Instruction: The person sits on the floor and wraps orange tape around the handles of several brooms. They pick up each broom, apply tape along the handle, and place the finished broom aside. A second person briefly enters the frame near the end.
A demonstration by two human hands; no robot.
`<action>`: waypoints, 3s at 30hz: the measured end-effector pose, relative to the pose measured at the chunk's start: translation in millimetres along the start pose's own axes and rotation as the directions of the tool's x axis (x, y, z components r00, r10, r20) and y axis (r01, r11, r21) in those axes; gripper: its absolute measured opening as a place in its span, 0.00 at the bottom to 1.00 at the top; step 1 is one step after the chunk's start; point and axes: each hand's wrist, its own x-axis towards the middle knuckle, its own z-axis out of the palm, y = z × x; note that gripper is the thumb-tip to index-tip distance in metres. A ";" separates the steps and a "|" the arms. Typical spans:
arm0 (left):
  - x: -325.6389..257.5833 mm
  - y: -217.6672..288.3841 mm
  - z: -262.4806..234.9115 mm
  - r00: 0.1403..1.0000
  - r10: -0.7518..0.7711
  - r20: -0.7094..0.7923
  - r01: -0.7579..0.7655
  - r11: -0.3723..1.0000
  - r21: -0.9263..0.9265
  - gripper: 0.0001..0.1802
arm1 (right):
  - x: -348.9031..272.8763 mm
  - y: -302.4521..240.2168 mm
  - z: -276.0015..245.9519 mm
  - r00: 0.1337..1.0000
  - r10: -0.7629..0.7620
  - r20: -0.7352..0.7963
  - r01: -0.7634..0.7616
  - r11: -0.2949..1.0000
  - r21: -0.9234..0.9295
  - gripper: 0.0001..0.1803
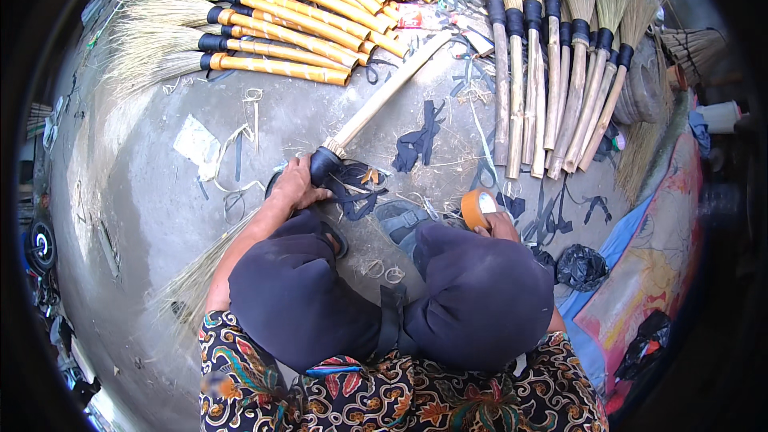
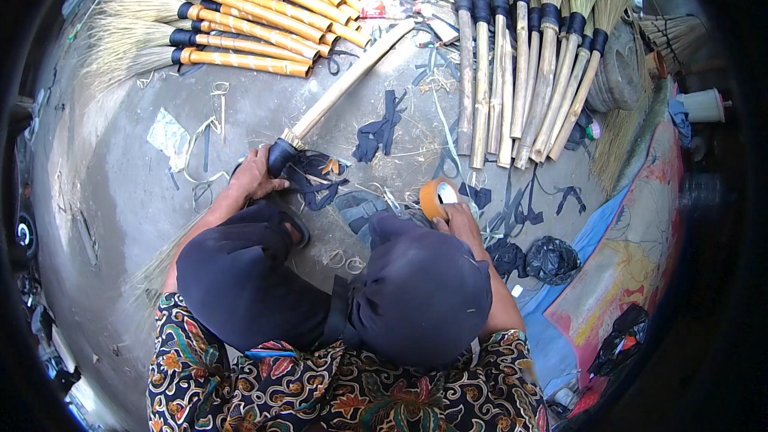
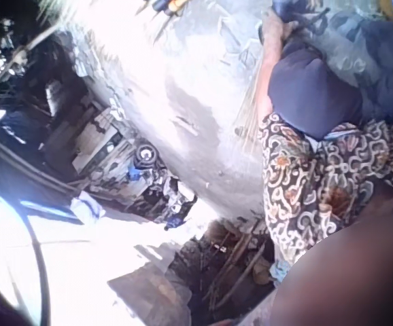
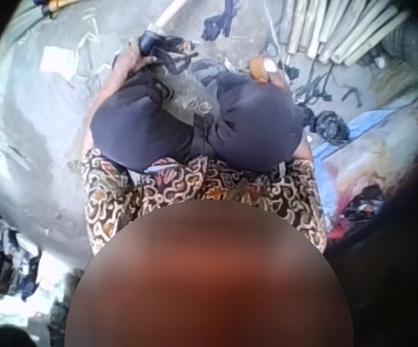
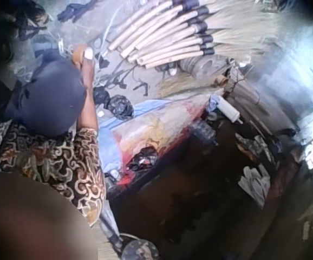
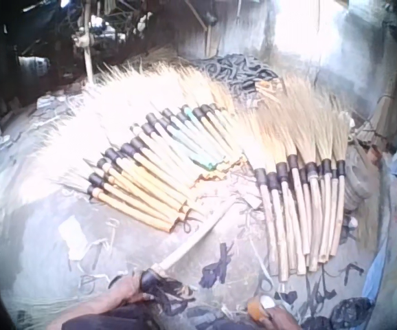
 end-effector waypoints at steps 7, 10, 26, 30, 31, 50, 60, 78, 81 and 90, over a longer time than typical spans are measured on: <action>-12.3 -26.4 10.0 0.992 0.021 0.127 -0.009 0.995 -0.095 0.53 | 0.4 -30.6 -70.6 0.986 0.165 -0.037 -0.136 0.901 0.413 0.22; -31.0 -30.9 24.0 0.995 -0.086 -0.040 0.086 0.996 -0.015 0.51 | -19.0 -69.0 -130.1 0.975 0.093 -0.200 0.009 0.890 0.455 0.18; -73.5 -55.6 18.6 0.989 -0.116 -0.088 0.044 0.815 -0.578 0.39 | -7.9 -290.7 -139.0 0.905 -0.320 -0.278 0.423 0.639 0.642 0.21; -74.6 -57.1 -19.0 0.984 -0.142 -0.108 0.048 0.795 -0.605 0.37 | 63.5 -298.2 -63.3 0.954 -0.286 -0.089 0.264 0.660 0.703 0.20; -76.5 -52.3 -36.0 0.981 -0.131 -0.141 0.020 0.798 -0.603 0.36 | 74.5 -295.4 -49.7 0.928 -0.357 -0.108 0.329 0.647 0.688 0.19; -127.8 153.0 -226.3 0.852 0.411 -0.323 -0.501 0.820 -0.276 0.21 | 68.5 -261.9 -45.8 0.610 -0.651 -0.452 0.777 0.604 0.179 0.21; -126.8 144.3 -208.3 0.912 0.331 -0.241 -0.407 0.798 -0.445 0.16 | 66.6 -257.1 -44.0 0.593 -0.703 -0.392 0.790 0.602 0.114 0.23; -101.8 125.6 -200.7 0.789 0.314 -0.528 -0.526 0.789 -0.318 0.10 | 64.1 -270.5 -37.5 0.771 -0.470 -0.430 0.628 0.676 0.385 0.15; -84.4 120.2 -200.3 0.749 0.330 -0.575 -0.553 0.789 -0.267 0.11 | 63.7 -275.0 -38.7 0.886 -0.290 -0.362 0.440 0.770 0.461 0.19; 21.1 17.9 -84.9 0.968 0.154 -0.198 -0.232 0.849 -0.475 0.08 | 67.1 -269.2 51.0 0.993 0.067 -0.095 -0.017 0.891 0.454 0.29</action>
